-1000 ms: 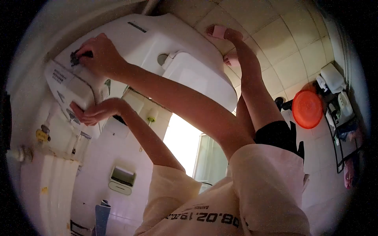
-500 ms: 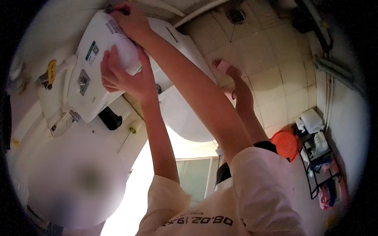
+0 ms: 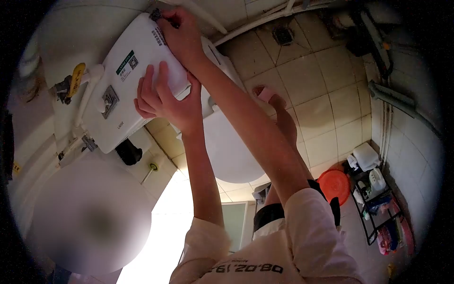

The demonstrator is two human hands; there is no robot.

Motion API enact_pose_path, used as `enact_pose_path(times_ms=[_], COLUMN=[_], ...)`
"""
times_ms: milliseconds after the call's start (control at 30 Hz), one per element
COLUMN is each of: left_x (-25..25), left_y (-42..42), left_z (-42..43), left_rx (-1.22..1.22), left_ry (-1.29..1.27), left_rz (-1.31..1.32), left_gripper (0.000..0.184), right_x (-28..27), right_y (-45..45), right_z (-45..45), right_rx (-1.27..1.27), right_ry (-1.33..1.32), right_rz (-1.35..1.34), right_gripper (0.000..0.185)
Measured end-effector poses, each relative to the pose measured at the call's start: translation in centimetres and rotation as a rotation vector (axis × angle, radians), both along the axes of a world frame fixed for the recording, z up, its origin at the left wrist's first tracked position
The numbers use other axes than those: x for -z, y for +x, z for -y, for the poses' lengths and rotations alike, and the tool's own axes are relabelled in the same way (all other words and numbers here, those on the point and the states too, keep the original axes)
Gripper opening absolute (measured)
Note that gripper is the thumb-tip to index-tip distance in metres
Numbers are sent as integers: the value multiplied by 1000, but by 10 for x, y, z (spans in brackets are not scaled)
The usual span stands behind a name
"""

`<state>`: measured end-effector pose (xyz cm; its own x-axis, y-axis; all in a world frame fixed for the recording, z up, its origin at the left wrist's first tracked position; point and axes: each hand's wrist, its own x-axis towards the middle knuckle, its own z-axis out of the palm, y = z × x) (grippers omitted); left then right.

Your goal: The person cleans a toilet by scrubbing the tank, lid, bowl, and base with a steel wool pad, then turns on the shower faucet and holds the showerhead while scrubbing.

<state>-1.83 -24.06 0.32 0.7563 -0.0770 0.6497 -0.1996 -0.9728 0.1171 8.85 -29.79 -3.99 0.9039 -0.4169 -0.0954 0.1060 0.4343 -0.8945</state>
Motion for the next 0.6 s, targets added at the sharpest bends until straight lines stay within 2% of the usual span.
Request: enact_pose_path(times_ms=[33, 67, 133, 200, 233, 267, 300, 367, 400, 467, 600], left_x=[1, 2, 4, 2, -2, -8, -13, -18, -20, -22, -16], left_y=[-1, 0, -2, -1, -3, -6, -9, -10, -12, -17, -21], left_z=[0, -1, -6, -10, -13, -17, -21, -22, -23, -37, -80], left_rx=[-6, -4, -17, 24, -2, 38, 80, 61, 66, 1, -159], left_ry=[5, 13, 18, -39, -46, -100, -160, -122, -69, -112, -203], left_rz=[-2, 0, 11, -24, -14, -109, -201, -224, -263, -271, -244], left_gripper=[42, 43, 44, 39, 39, 36, 33, 34, 36, 36, 36], right_x=[-7, -14, -20, -27, -32, -38, -44, -54, -59, -68, -79], right_y=[-4, -8, -13, -21, -30, -40, -48, -58, -58, -56, -39], right_z=[0, 1, 5, 11, 13, 16, 18, 24, 26, 27, 15], right_rx=[63, 52, 76, 37, 96, 158, 136, 105, 75, -2, -104], right_ry=[-87, -83, -240, -332, -552, -773, -783, -998, -1015, -1288, -1479], right_rz=[-18, -16, -9, -60, -62, -57, -35, 166, 198, 272, 443], right_gripper=[22, 22, 19, 20, 19, 18, 18, 15, 15, 19, 15])
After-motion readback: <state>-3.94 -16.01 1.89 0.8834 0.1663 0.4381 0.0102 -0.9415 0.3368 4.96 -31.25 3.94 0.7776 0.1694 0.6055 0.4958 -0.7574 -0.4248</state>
